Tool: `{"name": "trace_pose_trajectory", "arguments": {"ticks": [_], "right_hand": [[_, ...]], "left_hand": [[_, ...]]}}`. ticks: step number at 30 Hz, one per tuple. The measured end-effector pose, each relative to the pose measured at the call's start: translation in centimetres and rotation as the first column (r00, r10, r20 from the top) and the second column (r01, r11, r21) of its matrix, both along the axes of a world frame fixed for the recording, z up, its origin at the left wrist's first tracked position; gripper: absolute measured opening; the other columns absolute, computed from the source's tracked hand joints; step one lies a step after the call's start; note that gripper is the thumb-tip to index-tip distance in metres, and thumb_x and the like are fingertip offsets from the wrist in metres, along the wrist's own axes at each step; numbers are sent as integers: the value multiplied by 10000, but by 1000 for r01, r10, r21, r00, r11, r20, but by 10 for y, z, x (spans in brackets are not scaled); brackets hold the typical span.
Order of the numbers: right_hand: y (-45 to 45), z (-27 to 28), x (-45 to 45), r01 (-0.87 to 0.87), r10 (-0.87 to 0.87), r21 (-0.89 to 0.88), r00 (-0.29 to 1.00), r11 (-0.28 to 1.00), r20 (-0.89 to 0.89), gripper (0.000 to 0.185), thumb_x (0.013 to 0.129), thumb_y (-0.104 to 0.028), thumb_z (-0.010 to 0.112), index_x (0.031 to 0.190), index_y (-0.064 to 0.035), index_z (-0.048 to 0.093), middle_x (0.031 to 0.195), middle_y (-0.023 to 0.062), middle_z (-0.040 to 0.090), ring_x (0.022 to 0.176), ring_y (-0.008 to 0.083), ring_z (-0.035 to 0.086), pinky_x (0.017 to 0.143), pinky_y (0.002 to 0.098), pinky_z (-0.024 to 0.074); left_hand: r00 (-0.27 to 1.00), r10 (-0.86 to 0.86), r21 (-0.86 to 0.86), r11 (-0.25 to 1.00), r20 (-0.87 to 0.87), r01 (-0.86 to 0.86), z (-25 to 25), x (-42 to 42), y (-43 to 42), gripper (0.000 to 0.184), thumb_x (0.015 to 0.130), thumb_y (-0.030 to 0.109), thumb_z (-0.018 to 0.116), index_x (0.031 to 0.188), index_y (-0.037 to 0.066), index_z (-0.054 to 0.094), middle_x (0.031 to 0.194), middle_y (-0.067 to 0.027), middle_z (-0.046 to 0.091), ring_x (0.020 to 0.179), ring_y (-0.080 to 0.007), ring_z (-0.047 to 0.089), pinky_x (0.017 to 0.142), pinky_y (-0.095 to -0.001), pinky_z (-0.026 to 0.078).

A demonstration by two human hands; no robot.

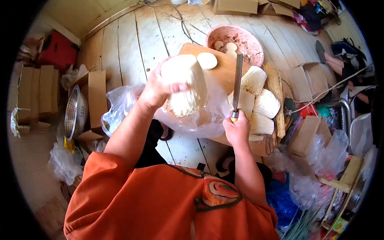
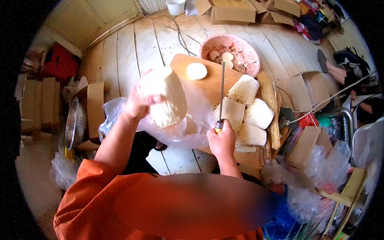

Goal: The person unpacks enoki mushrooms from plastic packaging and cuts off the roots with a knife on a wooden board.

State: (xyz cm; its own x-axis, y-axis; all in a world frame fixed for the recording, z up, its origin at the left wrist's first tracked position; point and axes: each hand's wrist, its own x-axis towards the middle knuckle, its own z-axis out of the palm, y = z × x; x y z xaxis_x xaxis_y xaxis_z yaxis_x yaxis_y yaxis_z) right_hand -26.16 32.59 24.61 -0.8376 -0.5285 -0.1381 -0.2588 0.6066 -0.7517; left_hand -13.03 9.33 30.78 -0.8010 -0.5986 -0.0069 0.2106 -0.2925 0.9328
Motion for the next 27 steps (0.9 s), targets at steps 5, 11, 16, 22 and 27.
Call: {"name": "trace_pose_trajectory", "arguments": {"ticks": [5, 11, 16, 22, 27], "right_hand": [[1, -21, 2, 170, -87, -240, 943, 956, 322, 147, 761, -73, 633, 862, -32, 535, 670, 59, 594, 566, 183, 599, 558, 349, 492], [14, 11, 6, 322, -83, -478, 887, 817, 455, 163, 812, 29, 583, 932, -45, 501, 760, 45, 553, 527, 128, 548, 494, 270, 480], [29, 49, 11, 356, -88, -577, 894, 735, 439, 185, 817, 62, 565, 945, -48, 489, 765, 48, 544, 548, 136, 556, 499, 267, 478], [47, 99, 4, 193, -197, -655, 978, 731, 68, 161, 841, 46, 582, 928, -52, 489, 807, 19, 515, 595, 98, 524, 555, 234, 463], [20, 158, 3, -49, -360, -685, 823, 727, -440, 142, 832, 28, 610, 891, -59, 515, 742, 8, 536, 677, 108, 532, 643, 227, 443]], "left_hand": [[966, 109, 343, 939, -233, -23, 2, 8, -11, 712, 730, 393, 706, 1275, -3, 473, 1152, -149, 598, 1042, -281, 601, 935, -404, 492], [857, 290, 568, 823, -426, 4, 13, 6, -15, 650, 795, 439, 633, 1287, 37, 494, 1225, -161, 585, 1102, -325, 587, 976, -464, 466], [843, 230, 492, 869, -487, 47, 16, 4, -12, 646, 784, 440, 634, 1275, 41, 502, 1211, -162, 589, 1108, -323, 583, 983, -472, 462], [823, 266, 558, 826, -502, 74, 23, 8, -12, 611, 788, 405, 636, 1250, 25, 509, 1189, -166, 594, 1084, -320, 595, 967, -472, 476], [923, 228, 592, 806, -311, 1, 24, 6, -5, 505, 796, 280, 663, 1195, 2, 526, 1118, -165, 616, 1032, -296, 618, 920, -433, 508]]}}
